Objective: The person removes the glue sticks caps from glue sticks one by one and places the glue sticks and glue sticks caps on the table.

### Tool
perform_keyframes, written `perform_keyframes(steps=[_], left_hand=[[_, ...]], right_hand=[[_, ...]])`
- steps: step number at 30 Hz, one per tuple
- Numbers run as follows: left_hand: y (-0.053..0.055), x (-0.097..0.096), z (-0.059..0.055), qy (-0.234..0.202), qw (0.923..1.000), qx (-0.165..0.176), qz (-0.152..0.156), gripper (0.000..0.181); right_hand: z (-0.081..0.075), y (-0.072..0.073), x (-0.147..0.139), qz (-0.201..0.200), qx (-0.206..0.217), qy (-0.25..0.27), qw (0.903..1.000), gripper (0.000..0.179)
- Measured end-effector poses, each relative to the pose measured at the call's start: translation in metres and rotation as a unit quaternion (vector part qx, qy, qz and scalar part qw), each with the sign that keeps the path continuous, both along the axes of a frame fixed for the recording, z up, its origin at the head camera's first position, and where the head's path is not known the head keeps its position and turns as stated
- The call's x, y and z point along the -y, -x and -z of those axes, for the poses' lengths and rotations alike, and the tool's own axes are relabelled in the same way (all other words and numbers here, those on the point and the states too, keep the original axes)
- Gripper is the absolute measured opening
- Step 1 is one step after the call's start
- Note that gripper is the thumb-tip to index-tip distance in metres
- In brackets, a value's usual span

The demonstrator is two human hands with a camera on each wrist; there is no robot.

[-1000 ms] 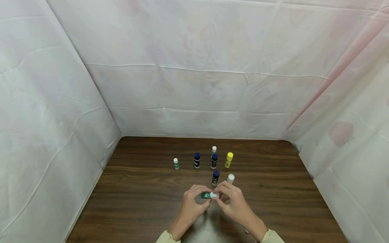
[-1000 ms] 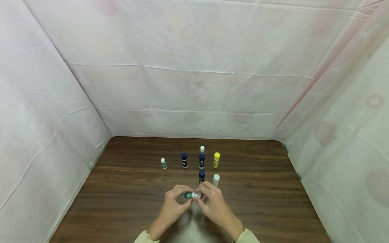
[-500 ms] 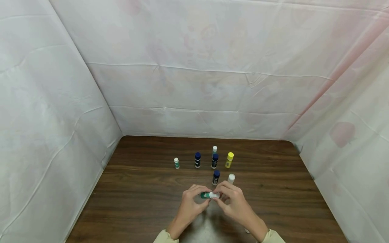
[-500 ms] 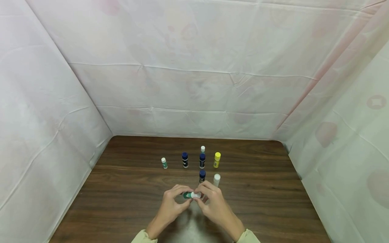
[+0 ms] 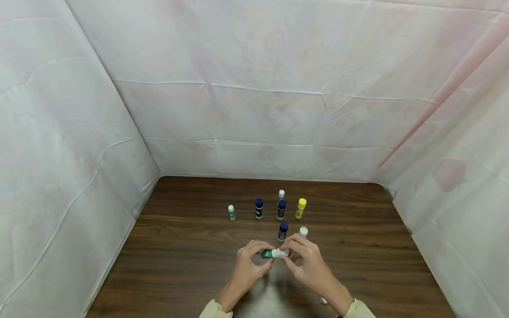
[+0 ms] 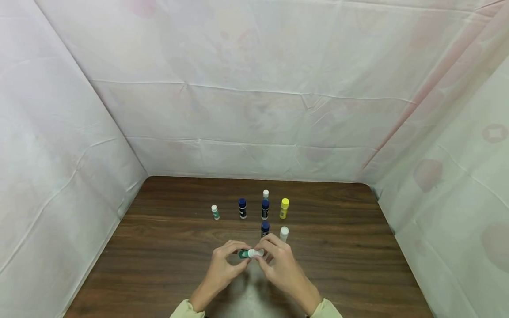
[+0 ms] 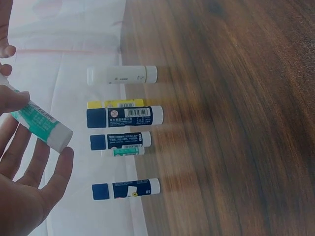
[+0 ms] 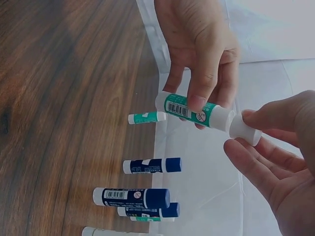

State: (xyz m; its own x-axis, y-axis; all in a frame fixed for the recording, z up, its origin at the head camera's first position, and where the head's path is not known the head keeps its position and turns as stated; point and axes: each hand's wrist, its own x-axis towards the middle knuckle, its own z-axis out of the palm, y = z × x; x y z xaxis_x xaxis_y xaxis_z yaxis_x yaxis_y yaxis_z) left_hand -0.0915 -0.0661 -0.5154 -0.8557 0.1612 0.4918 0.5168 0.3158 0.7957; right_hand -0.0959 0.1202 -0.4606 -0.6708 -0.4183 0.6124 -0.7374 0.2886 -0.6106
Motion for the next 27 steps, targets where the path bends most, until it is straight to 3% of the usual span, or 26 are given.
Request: perform_keyframes(steps=[11, 27], left_hand=[[-0.008, 0.002, -0.032, -0.024, 0.9991, -0.032, -0.016, 0.032], [-0.006, 0.010, -0.023, -0.070, 0.9964, 0.007, -0.048, 0.029]], right_hand=[[0.001, 0.000, -0.006, 0.014, 0.033, -0.017, 0.9992, 0.024], [0.004, -0.003, -0.012, 0.028, 0.023, -0.014, 0.9992, 0.023]])
